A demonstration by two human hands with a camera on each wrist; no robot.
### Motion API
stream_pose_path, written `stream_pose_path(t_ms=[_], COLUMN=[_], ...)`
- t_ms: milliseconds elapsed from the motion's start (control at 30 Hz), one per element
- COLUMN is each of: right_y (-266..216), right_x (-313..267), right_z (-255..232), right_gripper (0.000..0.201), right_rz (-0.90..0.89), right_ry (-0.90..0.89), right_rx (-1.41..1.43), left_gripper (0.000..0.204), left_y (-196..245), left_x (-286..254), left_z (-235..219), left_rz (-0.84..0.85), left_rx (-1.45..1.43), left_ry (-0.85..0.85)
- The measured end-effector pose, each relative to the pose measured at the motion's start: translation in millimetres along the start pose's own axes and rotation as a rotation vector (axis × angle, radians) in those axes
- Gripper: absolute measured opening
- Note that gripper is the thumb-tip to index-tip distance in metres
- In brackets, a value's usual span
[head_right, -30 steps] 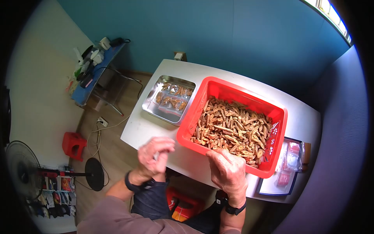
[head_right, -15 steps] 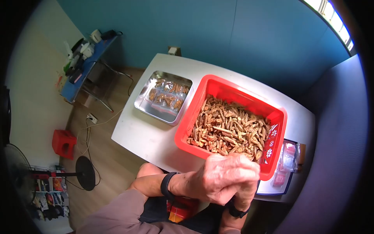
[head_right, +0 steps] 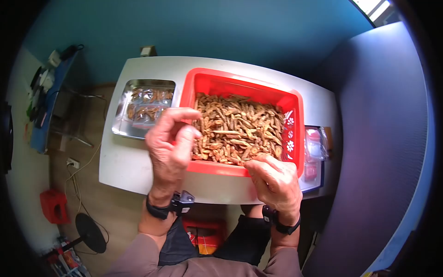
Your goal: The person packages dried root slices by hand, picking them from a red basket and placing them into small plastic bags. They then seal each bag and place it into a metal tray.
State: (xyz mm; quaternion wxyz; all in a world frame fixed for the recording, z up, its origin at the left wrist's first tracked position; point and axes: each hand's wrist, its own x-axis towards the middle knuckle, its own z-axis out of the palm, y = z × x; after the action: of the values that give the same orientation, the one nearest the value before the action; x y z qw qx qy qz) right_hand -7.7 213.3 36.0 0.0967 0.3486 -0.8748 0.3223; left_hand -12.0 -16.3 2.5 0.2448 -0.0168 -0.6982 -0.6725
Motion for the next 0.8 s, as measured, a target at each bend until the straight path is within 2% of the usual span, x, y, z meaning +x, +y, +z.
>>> stream_pose_path(t_ms=[33, 100, 267, 367, 400, 533, 567, 800], right_y=[2, 5, 11, 20, 23, 39, 48, 67], right_x=[0, 0, -9, -24, -29, -53, -60, -91], right_z=[-5, -16, -46, -64, -70, -94, -99, -132], right_gripper=[0.017, 0.019, 0.025, 0.025, 0.025, 0.014, 0.011, 0.009], right_rz=[0.010, -0.086, -0.099, -0.074, -0.058, 0.248, 0.279, 0.331], right_ry=[0.000, -0.112, -0.235, -0.192, -0.119, 0.054, 0.084, 0.006], right_rx=[-0.014, -0.147, -0.267, -0.334, -0.322, -0.216, -0.221, -0.242], left_gripper=[0.023, 0.022, 0.022, 0.026, 0.026, 0.024, 0.024, 0.023], left_y=[7, 2, 1, 7, 7, 8, 9, 0], left_x=[0, 1, -1, -2, -3, -6, -7, -9], left_z=[-1, -6, -2, 4, 7, 10, 12, 18], left_rz=[-0.107, -0.104, -0.132, -0.162, -0.152, -0.165, -0.167, -0.121], left_rx=[-0.079, -0.018, 0.019, -0.062, -0.065, -0.016, -0.008, 0.049], left_ry=[0.030, 0.006, -0.042, -0.059, -0.059, -0.104, -0.113, -0.135])
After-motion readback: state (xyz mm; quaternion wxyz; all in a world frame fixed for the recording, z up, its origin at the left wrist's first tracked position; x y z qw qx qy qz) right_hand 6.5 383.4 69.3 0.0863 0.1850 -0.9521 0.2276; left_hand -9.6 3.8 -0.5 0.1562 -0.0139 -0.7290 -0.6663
